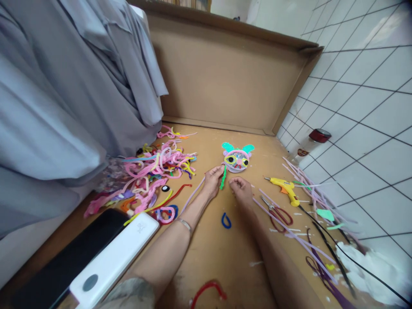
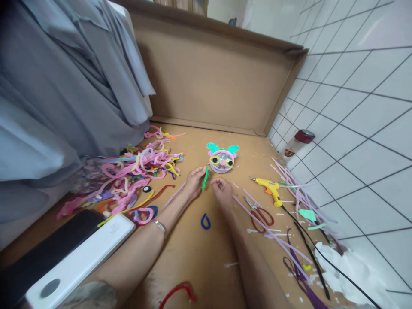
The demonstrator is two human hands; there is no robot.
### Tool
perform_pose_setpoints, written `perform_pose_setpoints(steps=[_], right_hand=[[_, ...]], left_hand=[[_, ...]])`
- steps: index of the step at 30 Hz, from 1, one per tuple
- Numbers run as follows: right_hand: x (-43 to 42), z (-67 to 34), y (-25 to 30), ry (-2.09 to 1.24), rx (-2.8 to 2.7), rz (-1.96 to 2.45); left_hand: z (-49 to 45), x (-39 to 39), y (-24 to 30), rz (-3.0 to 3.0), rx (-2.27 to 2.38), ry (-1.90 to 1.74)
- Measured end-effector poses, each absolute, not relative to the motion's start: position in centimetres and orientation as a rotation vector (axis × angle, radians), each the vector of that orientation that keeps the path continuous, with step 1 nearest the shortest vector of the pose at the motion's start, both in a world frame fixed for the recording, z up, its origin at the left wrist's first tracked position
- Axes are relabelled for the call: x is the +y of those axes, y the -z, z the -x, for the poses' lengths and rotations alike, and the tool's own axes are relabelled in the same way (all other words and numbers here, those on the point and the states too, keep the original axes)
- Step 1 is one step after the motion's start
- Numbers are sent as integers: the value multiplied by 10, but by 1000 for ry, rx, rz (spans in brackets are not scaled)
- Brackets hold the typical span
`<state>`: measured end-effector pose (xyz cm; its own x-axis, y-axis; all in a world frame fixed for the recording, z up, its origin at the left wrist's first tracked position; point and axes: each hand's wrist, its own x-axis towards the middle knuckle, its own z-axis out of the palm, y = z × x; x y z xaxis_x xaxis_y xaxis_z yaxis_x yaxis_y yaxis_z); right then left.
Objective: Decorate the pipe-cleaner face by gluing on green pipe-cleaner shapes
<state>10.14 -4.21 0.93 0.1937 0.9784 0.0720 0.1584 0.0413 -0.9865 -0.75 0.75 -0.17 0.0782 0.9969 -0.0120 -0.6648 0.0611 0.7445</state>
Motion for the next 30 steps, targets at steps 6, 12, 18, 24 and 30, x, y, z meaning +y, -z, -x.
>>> perform_pose_setpoints(steps=[6, 12, 18, 24, 30], right_hand=[[-43, -97, -9, -1066, -1207, 1331], [-40, -100, -6, -1080, -1148, 1315], [-36, -116, -10, -1063, -1149, 1244], [-36, -125, -10, -1126, -1129, 1212], [-35, -131, -10, -1127, -1061, 1186]], left_hand=[[5, 6, 8, -820, 753, -1452], [6, 4, 3, -892, 770, -1460], [6, 8, 6, -894, 764, -1510], [10, 12, 11, -1008, 858, -1488], [12, 5, 2, -1209, 901, -1488]])
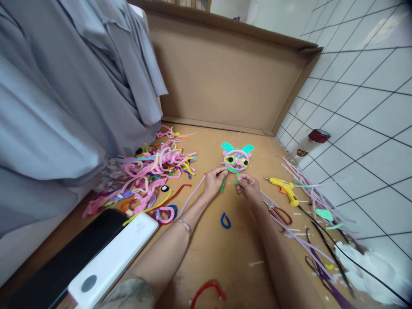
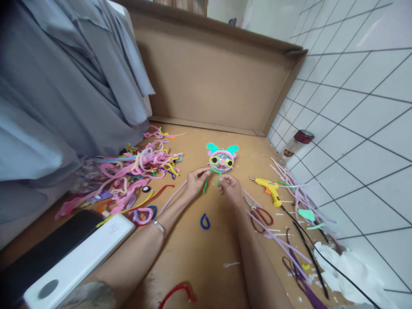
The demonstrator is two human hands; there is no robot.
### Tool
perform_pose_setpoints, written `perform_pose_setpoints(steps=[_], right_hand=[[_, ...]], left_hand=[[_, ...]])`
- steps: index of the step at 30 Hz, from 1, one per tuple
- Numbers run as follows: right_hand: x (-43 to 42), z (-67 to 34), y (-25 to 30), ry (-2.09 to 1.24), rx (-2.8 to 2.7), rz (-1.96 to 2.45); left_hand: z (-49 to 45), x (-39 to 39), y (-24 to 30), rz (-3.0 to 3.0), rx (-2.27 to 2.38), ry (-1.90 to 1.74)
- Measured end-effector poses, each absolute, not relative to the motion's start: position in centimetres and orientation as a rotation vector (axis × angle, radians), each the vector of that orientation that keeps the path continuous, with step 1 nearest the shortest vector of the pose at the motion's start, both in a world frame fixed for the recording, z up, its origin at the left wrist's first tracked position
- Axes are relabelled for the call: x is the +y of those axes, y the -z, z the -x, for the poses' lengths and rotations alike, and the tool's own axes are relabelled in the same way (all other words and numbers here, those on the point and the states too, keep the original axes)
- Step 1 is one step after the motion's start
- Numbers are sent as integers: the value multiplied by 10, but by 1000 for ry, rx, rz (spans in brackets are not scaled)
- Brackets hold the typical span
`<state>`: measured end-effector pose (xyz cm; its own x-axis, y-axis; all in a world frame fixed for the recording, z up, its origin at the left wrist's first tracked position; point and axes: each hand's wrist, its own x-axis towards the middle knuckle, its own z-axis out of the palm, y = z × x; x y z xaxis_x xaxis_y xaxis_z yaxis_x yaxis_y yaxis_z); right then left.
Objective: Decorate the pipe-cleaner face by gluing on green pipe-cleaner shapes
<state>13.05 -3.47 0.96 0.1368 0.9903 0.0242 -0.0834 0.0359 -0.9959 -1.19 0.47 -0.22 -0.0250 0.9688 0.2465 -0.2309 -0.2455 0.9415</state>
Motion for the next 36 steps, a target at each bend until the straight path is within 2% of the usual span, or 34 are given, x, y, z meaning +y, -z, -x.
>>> perform_pose_setpoints(steps=[10, 26, 36], right_hand=[[-30, -135, -2, -981, -999, 1210], [-31, -129, -4, -1031, -1025, 1221], [-37, -124, -7, -758, -1153, 1256]], left_hand=[[8, -4, -4, -1328, 809, -1275], [11, -3, -2, -1392, 930, -1268], [15, 1, 6, -1315, 973, -1169]])
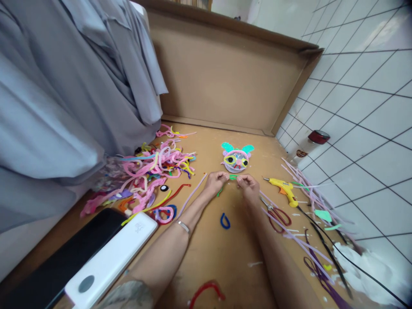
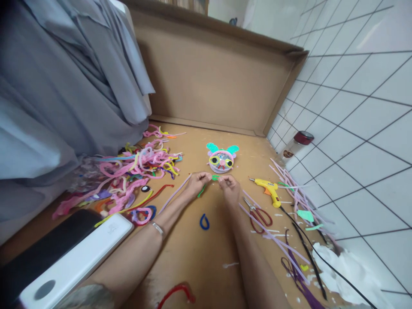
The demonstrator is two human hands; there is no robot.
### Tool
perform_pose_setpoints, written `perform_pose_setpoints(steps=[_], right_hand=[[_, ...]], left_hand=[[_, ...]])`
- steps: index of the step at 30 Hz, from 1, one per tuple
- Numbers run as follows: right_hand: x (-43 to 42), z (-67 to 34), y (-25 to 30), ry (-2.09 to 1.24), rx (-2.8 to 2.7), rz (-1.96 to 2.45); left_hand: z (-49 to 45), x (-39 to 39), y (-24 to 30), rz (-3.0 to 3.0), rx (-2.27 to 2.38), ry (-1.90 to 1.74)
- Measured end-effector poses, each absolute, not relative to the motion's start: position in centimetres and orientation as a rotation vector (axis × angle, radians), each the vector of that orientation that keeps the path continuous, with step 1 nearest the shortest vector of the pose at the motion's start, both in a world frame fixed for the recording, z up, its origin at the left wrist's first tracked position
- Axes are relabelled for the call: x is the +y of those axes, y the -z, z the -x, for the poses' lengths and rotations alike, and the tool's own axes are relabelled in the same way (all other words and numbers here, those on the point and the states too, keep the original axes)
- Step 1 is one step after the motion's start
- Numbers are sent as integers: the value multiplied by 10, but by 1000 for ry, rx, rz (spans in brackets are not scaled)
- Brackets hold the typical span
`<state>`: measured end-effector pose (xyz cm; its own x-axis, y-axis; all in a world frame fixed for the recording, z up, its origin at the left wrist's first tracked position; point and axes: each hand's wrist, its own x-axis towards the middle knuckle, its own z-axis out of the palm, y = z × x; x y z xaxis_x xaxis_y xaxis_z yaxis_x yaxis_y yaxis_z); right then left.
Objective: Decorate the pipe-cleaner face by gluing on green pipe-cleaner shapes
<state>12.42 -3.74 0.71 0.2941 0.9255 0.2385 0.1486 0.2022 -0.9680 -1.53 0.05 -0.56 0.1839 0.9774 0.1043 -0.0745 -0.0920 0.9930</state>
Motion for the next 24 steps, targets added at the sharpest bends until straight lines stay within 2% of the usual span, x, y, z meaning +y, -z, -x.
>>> perform_pose_setpoints(steps=[6, 14, 19, 24], right_hand=[[-35, -126, -8, -681, -1162, 1319], [-45, -121, -12, 84, -1600, 1356], [-45, -118, -4, 315, -1790, 1419], [-43, -121, -3, 408, -1811, 1435]], left_hand=[[12, 2, 7, -1234, 946, -1222], [9, 0, 6, -1266, 984, -1253], [9, -1, 4, -1290, 912, -1224], [9, -2, 4, -1320, 868, -1183]])
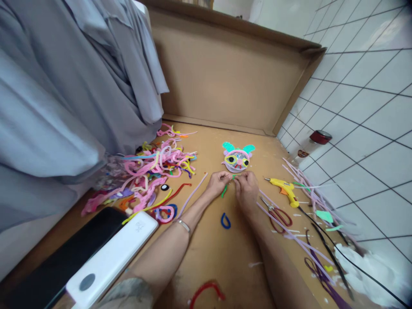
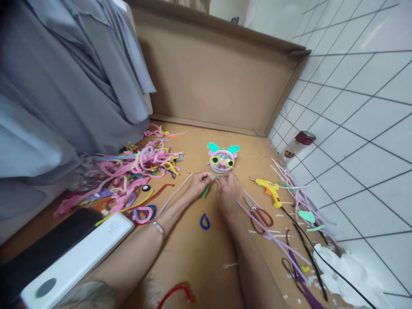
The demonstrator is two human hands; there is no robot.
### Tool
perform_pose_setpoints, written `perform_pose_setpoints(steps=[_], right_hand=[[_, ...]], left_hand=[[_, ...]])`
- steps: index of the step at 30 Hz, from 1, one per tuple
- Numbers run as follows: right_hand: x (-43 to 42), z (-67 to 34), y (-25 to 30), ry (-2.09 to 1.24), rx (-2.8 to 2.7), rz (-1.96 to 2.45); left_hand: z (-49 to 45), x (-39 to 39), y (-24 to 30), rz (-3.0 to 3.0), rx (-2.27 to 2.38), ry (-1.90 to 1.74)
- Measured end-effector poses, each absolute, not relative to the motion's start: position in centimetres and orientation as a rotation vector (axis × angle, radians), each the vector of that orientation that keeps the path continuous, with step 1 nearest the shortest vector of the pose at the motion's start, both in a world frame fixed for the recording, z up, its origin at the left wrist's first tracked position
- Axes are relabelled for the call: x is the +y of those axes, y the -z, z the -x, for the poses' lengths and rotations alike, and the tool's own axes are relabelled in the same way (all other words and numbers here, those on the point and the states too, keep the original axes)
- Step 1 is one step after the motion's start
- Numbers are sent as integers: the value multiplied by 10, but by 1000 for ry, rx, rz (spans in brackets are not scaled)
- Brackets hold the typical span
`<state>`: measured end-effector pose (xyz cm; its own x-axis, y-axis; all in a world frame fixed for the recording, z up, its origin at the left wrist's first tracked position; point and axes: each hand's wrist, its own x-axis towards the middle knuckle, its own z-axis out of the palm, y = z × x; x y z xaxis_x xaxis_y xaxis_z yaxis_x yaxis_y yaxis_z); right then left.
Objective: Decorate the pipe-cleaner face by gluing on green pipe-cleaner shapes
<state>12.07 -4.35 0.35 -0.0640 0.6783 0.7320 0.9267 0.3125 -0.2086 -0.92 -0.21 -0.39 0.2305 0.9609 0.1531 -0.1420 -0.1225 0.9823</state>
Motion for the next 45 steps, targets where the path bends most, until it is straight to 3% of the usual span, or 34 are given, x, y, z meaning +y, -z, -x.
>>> perform_pose_setpoints(steps=[12, 24, 45], right_hand=[[-39, -127, 2, 380, -1920, 1489], [-41, -128, 2, 332, -1861, 1506], [-39, -120, 17, 420, -1689, 1456]], left_hand=[[4, 0, 10, -1429, 959, -1204], [11, -2, 8, -1933, 984, -1228], [17, -9, 8, -1769, 1131, -1302]])
